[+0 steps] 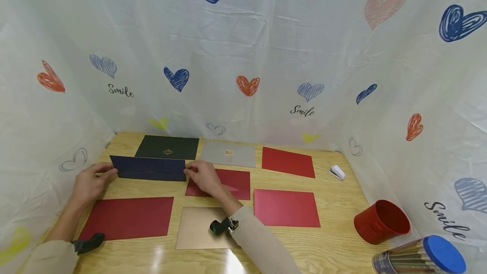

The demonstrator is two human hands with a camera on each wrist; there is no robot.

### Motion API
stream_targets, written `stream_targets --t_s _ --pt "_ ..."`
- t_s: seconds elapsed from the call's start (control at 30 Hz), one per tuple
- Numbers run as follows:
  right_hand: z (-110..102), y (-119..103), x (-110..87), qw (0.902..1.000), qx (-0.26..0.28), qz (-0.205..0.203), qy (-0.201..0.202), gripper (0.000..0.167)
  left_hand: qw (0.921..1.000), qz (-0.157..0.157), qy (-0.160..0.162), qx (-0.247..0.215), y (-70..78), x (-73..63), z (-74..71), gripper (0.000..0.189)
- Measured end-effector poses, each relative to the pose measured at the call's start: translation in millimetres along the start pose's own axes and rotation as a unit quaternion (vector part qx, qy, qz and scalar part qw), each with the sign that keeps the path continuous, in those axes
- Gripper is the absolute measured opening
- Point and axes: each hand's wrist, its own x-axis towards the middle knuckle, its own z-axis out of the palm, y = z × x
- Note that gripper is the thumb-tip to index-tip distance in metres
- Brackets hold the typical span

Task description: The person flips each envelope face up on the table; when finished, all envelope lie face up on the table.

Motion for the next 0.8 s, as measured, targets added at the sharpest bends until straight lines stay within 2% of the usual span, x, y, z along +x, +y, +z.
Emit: stream_targets --t_s 0.2,0.3,0.47,0.57,0.8 --pt "2 -2 -0.6 0.9981 0.053 0.032 0.002 0.037 0.9996 0.013 -0.021 -0.013 2.2 0.8 3.1 0.038" --pt "4 0 -0.4 0.9982 0.044 0.041 0.006 0.035 0.9991 0.023 -0.033 -0.011 2.2 1.5 3.3 0.043" --pt "7 1 -0.3 0.9983 -0.045 0.034 -0.018 0.02 0.9977 0.042 -0.05 0.019 1.5 0.9 3.4 0.041" --pt "8 0 -0.1 0.9941 -0.099 0.026 -0.038 0.021 0.9958 0.044 -0.067 0.045 1.1 0.4 3.1 0.039" --pt "13 1 1.0 0.9872 -0.15 0.022 -0.051 0.023 0.9923 0.056 -0.091 0.062 0.7 -0.7 3.6 0.039"
